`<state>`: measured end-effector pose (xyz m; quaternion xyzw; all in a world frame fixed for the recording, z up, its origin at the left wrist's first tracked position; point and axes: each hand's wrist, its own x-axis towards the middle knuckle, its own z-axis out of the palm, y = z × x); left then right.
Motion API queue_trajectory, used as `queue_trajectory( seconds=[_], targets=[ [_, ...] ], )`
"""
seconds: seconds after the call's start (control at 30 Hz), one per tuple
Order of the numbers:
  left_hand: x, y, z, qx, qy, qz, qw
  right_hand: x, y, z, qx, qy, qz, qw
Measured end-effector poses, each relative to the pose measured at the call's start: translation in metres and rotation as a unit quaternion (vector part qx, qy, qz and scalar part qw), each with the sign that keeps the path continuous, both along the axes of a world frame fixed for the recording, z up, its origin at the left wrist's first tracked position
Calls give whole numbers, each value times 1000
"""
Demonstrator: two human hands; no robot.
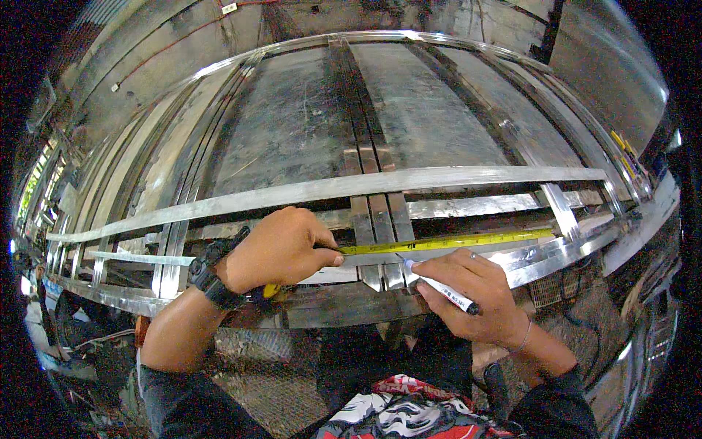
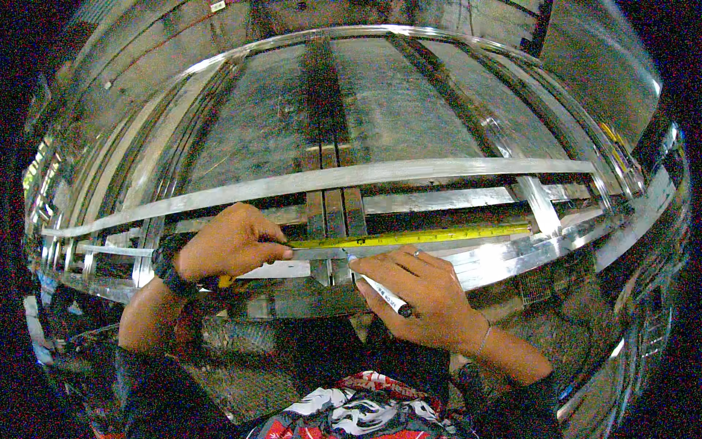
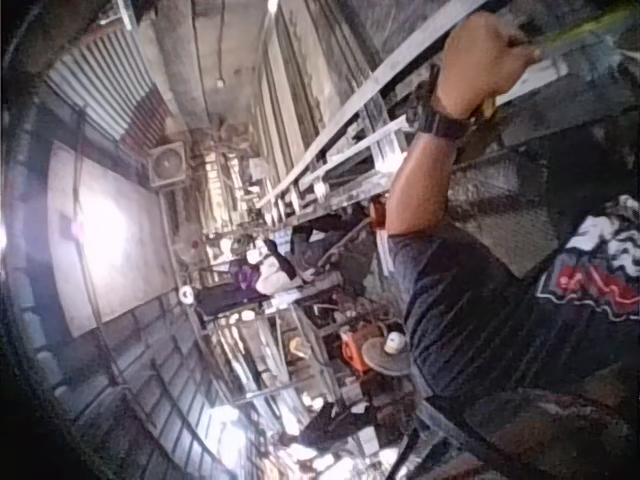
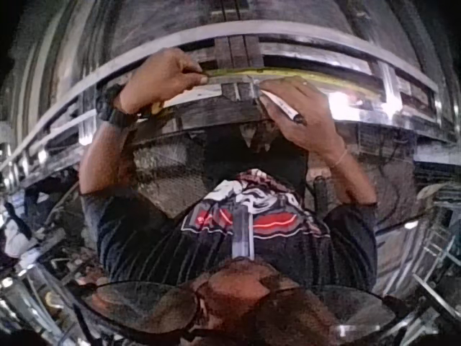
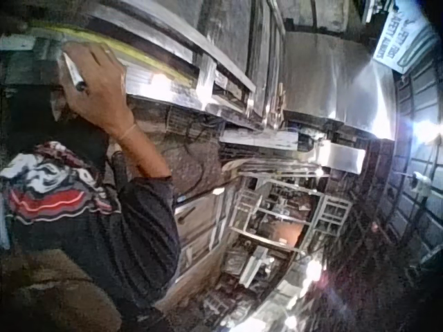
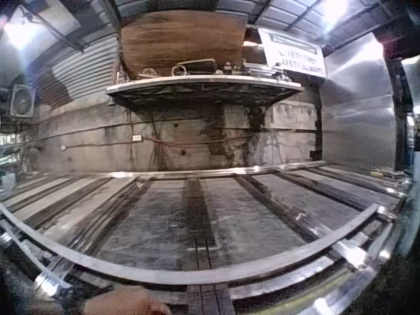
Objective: The person measures a curved metal frame with a tape measure and marks points along its length with a marker. The person repeatedly repositions the tape measure and makes marks at measured intervals on the metal surface.
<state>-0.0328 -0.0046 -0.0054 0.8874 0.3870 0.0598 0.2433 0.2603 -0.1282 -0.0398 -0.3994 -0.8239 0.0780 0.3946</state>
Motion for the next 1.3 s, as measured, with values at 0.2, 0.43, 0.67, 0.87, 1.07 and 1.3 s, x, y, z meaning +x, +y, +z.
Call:
queue_trajectory(
  seconds=[0.2, 0.43, 0.67, 0.87, 1.07, 1.3],
  targets=[
    [1, 2, -1, 1, -5, 3, 1000, -13, 4, 2, -14, 2, 7, 1000],
    [-2, 3, -6, 16, -16, -8, 1000, -25, 3, 3, -46, 39, 4, 998],
    [1, 2, -4, -1, 4, 13, 1000, -24, 5, 0, -52, 48, 7, 997],
    [2, 1, 2, -11, 23, 19, 999, -24, 5, -1, -71, 59, 4, 996],
    [3, 0, 2, -23, 21, 30, 999, -22, 7, -4, -76, 62, 9, 995],
    [3, 0, 4, -17, 23, 19, 999, -23, 6, -2, -61, 68, 7, 996]
  ],
)
